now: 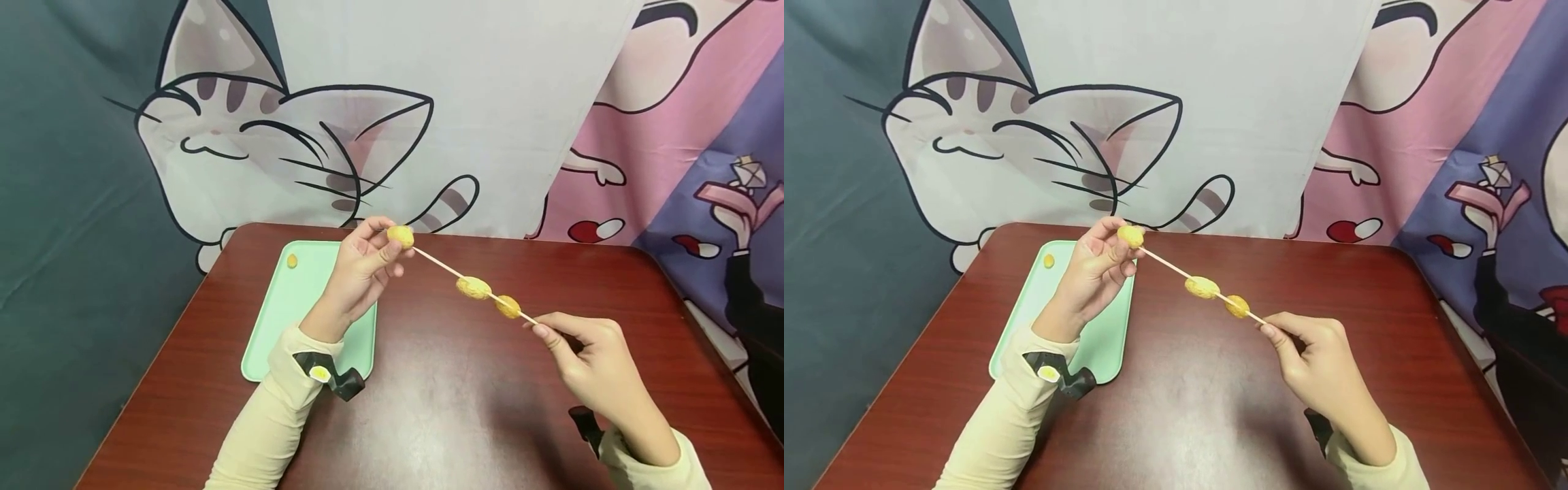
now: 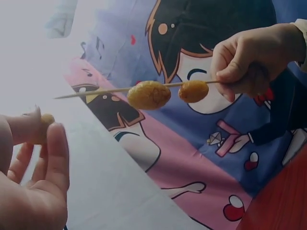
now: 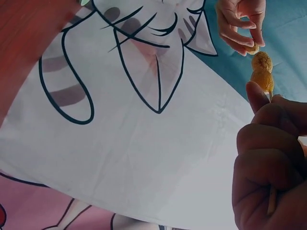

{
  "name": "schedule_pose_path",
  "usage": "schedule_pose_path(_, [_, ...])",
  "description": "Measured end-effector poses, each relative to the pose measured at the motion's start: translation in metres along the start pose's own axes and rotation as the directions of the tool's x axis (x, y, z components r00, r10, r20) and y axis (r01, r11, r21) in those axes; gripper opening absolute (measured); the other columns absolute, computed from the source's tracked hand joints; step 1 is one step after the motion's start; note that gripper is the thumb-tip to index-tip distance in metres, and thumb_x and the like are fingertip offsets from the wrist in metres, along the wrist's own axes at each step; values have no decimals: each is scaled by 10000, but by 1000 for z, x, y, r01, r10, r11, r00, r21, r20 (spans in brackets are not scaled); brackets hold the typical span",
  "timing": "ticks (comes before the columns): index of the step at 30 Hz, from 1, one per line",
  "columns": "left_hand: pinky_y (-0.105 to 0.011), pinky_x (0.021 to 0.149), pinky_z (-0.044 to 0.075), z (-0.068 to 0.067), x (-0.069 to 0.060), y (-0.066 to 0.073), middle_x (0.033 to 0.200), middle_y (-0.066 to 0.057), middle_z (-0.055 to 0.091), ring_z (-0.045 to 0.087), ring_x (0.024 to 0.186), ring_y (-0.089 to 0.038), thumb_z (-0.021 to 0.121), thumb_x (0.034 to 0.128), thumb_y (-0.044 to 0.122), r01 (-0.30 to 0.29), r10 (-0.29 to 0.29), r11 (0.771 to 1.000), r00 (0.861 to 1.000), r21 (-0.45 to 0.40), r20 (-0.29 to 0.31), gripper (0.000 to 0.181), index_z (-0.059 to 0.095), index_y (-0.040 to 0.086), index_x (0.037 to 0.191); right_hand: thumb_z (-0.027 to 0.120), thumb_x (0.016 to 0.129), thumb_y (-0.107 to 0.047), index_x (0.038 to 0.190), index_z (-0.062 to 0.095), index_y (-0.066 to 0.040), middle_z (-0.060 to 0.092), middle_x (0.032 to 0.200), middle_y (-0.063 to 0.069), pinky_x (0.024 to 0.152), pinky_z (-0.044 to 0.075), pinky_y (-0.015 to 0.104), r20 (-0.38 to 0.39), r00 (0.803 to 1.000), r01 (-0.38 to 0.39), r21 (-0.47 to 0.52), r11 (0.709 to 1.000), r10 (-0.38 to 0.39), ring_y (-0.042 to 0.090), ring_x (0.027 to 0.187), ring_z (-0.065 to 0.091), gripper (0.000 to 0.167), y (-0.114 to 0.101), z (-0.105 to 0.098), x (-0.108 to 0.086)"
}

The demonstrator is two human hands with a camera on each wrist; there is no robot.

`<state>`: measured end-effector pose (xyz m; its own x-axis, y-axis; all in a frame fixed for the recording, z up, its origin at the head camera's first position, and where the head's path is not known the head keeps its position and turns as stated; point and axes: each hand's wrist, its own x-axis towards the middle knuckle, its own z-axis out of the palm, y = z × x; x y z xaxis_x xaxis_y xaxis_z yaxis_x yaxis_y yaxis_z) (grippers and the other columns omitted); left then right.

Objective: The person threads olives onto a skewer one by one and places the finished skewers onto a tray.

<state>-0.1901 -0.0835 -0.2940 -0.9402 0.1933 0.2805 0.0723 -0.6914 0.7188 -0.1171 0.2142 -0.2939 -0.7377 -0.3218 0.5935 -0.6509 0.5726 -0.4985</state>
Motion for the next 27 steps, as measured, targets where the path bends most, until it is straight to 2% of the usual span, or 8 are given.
schedule_pose_path(3, [-159, 632, 546, 0, -2, 0, 1109, -86, 672, 687, 868, -165, 833, 796, 86, 9, -9, 1000, 999, -7, 42, 334, 613, 105, 1048, 736, 771, 154, 860, 735, -143, 459, 588, -142, 399, 290, 123, -1, 1000, -4, -10, 1000, 4, -38, 472, 321, 310, 0, -1, -2])
schedule_pose_path(6, [-172, 694, 553, 2, -4, 0, 1142, -90, 661, 680, 924, -186, 618, 909, -95, 7, -7, 1000, 998, -6, 62, 276, 640, 121, 1078, 736, 780, 145, 858, 733, -155, 427, 578, -148, 392, 278, 121, 0, 1000, -15, -22, 1000, 15, -37, 470, 311, 310, 0, -2, -4])
schedule_pose_path(8, [-178, 706, 556, 4, -4, 0, 1132, -87, 669, 684, 931, -187, 467, 919, -164, 6, -6, 1000, 998, 1, 63, 390, 650, 131, 1094, 734, 788, 141, 862, 738, -152, 441, 583, -149, 390, 274, 120, 0, 1000, -22, -29, 999, 22, -36, 471, 307, 303, 0, -3, -4])
schedule_pose_path(11, [-181, 695, 567, 5, -3, 0, 1108, -94, 685, 695, 920, -189, 420, 913, -172, 7, -7, 1000, 998, -2, 62, 423, 648, 126, 1108, 738, 788, 133, 866, 744, -147, 461, 590, -152, 395, 269, 116, -7, 1000, -21, -54, 998, 21, -42, 476, 300, 291, 1, -3, -4])
schedule_pose_path(17, [-179, 612, 571, 4, -2, 0, 1137, -120, 694, 707, 882, -191, 431, 918, -162, -13, 12, 1000, 997, 11, 79, 380, 624, 108, 1102, 745, 787, 125, 870, 747, -136, 458, 589, -151, 393, 259, 117, -10, 1000, -17, -81, 997, 16, -50, 478, 292, 273, 0, -2, -2])
schedule_pose_path(20, [-175, 619, 571, 4, -2, 0, 1151, -135, 689, 707, 879, -194, 447, 925, -147, -16, 16, 1000, 996, 5, 87, 362, 634, 103, 1108, 745, 787, 126, 863, 744, -135, 447, 585, -150, 390, 249, 114, -13, 1000, -21, -86, 996, 20, -49, 477, 286, 271, 0, -2, -2])
schedule_pose_path(23, [-172, 641, 567, 3, -2, -1, 1146, -141, 692, 704, 877, -200, 629, 923, -58, -34, 34, 999, 996, -2, 83, 241, 650, 102, 1102, 745, 784, 129, 855, 741, -137, 453, 587, -147, 395, 255, 116, -11, 1000, -21, -89, 996, 20, -47, 479, 292, 275, -2, -1, -2])
schedule_pose_path(27, [-173, 632, 549, 3, -3, -2, 1110, -89, 718, 698, 848, -166, 843, 768, 149, -78, 76, 996, 995, 40, 64, 349, 673, 144, 1073, 748, 776, 136, 854, 738, -139, 463, 595, -148, 406, 270, 115, 0, 1000, -15, -84, 996, 15, -46, 487, 304, 286, -4, 0, -2])
